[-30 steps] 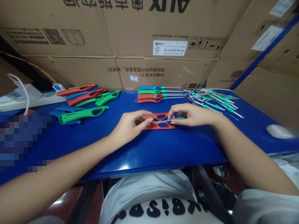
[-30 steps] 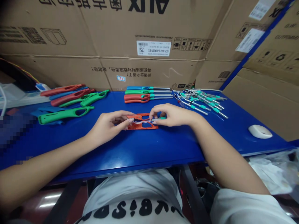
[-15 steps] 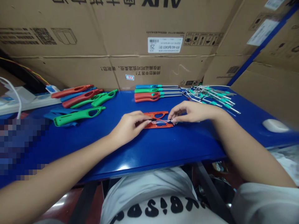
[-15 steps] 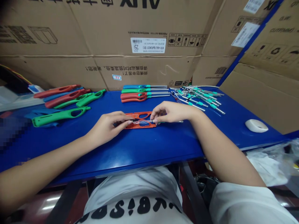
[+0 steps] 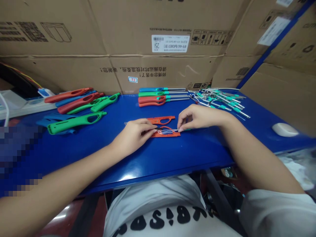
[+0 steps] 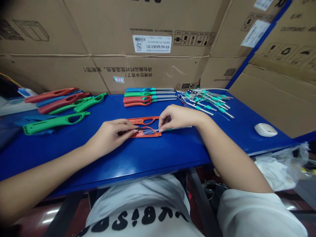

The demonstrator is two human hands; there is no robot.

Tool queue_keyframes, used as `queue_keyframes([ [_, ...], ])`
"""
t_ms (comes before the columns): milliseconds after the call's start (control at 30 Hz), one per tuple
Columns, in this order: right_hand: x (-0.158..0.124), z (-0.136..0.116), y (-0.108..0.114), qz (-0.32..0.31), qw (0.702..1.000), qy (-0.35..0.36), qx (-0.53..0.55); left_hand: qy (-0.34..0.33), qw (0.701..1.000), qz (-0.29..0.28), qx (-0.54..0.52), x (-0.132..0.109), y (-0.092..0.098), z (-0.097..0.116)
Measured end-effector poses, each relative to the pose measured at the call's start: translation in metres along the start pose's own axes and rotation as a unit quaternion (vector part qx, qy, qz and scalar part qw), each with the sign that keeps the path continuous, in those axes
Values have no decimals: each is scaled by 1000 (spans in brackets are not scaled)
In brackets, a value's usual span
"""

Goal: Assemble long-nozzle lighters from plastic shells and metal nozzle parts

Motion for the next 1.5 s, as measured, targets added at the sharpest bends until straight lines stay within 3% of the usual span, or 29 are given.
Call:
queue_keyframes([
  [800, 1, -24, -9, -10, 997, 50, -53, -22, 997, -45, 63, -4, -2, 9],
  [1167, 6, -27, -11, 4, 988, 20, -151, -11, 995, -55, 77, -7, -4, 4],
  [1500, -2, -43, -17, -4, 969, 69, -235, 6, 995, -60, 79, -6, -4, 3],
])
Point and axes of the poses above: each hand's wrist, its own x-axis towards the middle knuckle, its own y-axis out of the back of the hand, z = x × y, the point moved 8 cm from there along x, towards the middle knuckle, and after that the axes turned 4 degrees about -x, right-handed, at the moved point
